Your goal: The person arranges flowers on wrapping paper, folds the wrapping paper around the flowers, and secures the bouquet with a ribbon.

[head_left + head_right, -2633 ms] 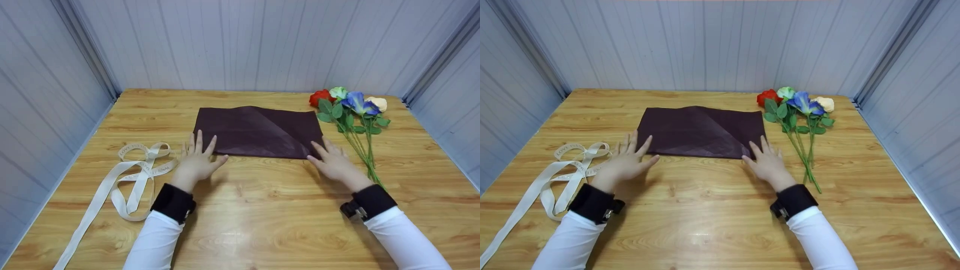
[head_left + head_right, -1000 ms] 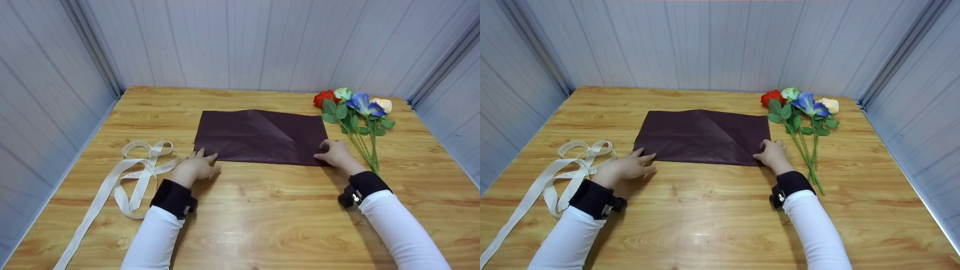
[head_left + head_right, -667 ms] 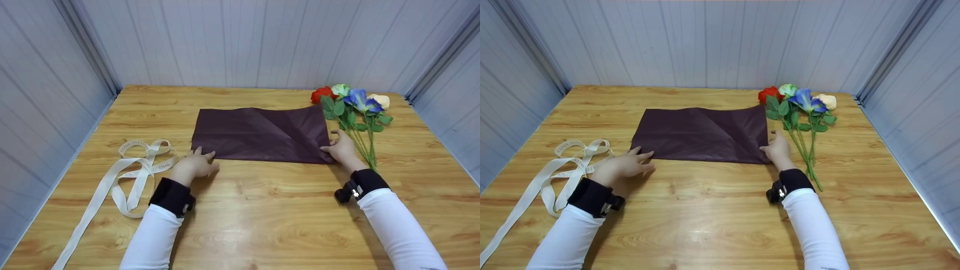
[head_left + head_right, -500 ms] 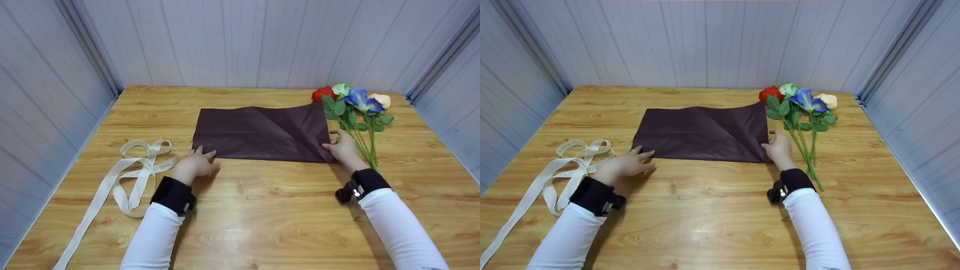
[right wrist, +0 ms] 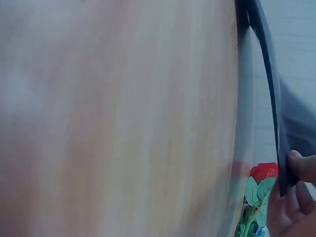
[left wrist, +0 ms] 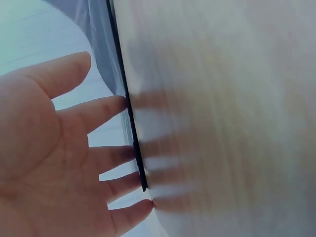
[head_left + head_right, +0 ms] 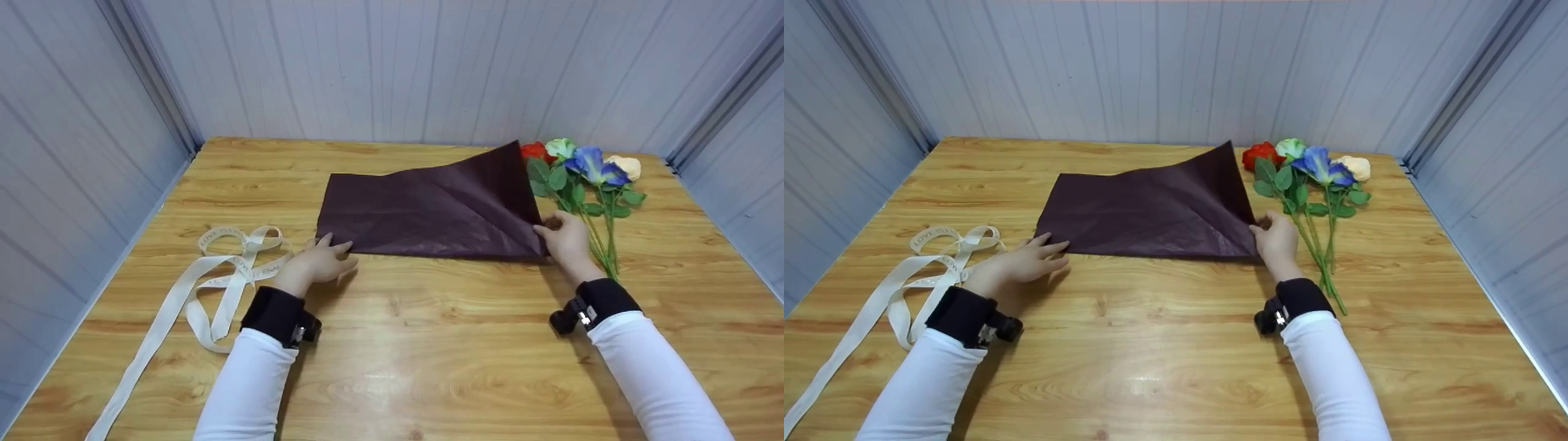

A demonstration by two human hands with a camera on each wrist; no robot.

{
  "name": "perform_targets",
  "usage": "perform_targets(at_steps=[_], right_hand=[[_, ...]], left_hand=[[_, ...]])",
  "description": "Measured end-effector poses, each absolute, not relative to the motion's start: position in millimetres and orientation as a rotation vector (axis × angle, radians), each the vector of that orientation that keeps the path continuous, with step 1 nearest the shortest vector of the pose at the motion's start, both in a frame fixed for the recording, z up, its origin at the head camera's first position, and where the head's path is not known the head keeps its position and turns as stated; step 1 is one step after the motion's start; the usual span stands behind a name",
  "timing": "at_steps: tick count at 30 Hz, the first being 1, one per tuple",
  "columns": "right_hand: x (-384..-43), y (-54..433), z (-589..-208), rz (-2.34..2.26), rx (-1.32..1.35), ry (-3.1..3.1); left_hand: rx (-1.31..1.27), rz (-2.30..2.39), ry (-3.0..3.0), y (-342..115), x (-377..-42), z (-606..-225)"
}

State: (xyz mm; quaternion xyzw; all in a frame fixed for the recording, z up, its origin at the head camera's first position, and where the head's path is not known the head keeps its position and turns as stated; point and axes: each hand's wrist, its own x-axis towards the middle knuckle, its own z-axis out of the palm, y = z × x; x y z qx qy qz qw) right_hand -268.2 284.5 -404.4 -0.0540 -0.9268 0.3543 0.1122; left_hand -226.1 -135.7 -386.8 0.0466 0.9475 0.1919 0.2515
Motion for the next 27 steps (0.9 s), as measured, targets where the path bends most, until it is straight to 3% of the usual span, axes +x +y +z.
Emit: perform_targets(at_steps=[16, 27], right_hand=[[-267.4, 287.2, -401.2, 1.058, -0.197, -2.673], [-259.1, 292.0, -398.5, 1.958, 0.002, -2.271]], left_hand=[[0.143, 0.652, 2.622, -140.7, -229.9, -388.7], [-0.030, 1.096, 2.642, -149.7, -235.2, -392.3]])
